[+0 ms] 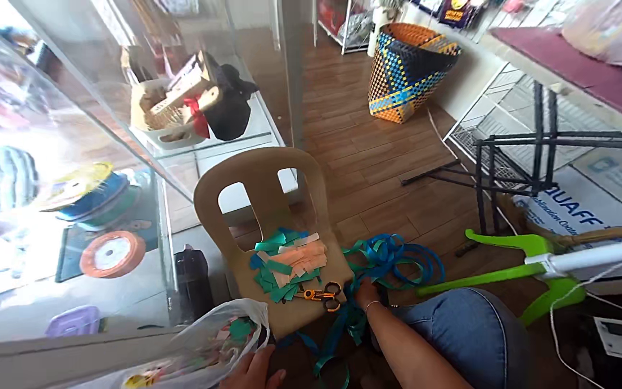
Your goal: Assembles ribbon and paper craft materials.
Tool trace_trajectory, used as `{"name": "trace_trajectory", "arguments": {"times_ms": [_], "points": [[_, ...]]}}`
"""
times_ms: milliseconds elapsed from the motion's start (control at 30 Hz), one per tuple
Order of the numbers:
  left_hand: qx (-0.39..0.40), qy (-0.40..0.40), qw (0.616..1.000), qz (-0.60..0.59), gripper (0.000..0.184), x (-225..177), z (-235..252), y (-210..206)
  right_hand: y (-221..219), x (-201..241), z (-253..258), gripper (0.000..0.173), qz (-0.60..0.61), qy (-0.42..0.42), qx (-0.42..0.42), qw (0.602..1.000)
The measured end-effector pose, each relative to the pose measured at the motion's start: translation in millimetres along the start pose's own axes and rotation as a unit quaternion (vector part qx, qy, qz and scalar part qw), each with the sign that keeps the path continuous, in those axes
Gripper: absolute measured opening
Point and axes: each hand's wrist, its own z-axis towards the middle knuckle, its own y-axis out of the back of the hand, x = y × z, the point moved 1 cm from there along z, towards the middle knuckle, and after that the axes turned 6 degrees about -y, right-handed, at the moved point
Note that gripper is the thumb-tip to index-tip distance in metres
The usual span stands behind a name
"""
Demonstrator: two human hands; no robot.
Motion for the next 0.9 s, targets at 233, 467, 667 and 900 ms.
{"name": "trace_trajectory", "arguments": {"times_ms": [233,467,667,900], "points": [[0.072,-0.038,0.996,0.034,0.046,-12.1,15.8,-15.5,-10.4,-22.9,-136.9,0.043,-0.388,0.268,0.191,0.861],[-0.06,-0.341,0.896,-0.276,0.046,-17.7,-38.2,-24.8,103.1,-14.1,-307.2,0.023,-0.148,0.628,0.323,0.692],[-0.09,-0.44,0.823,-0.349,0.033,-13.7,-111.9,29.8,214.8,-13.4,-388.7,0.015,-0.028,0.722,0.313,0.616],[-0.54,-0.292,0.749,-0.249,0.021,210.0,-289.3,95.8,304.4,-15.8,-371.2,0.015,-0.047,0.762,0.183,0.619]]}}
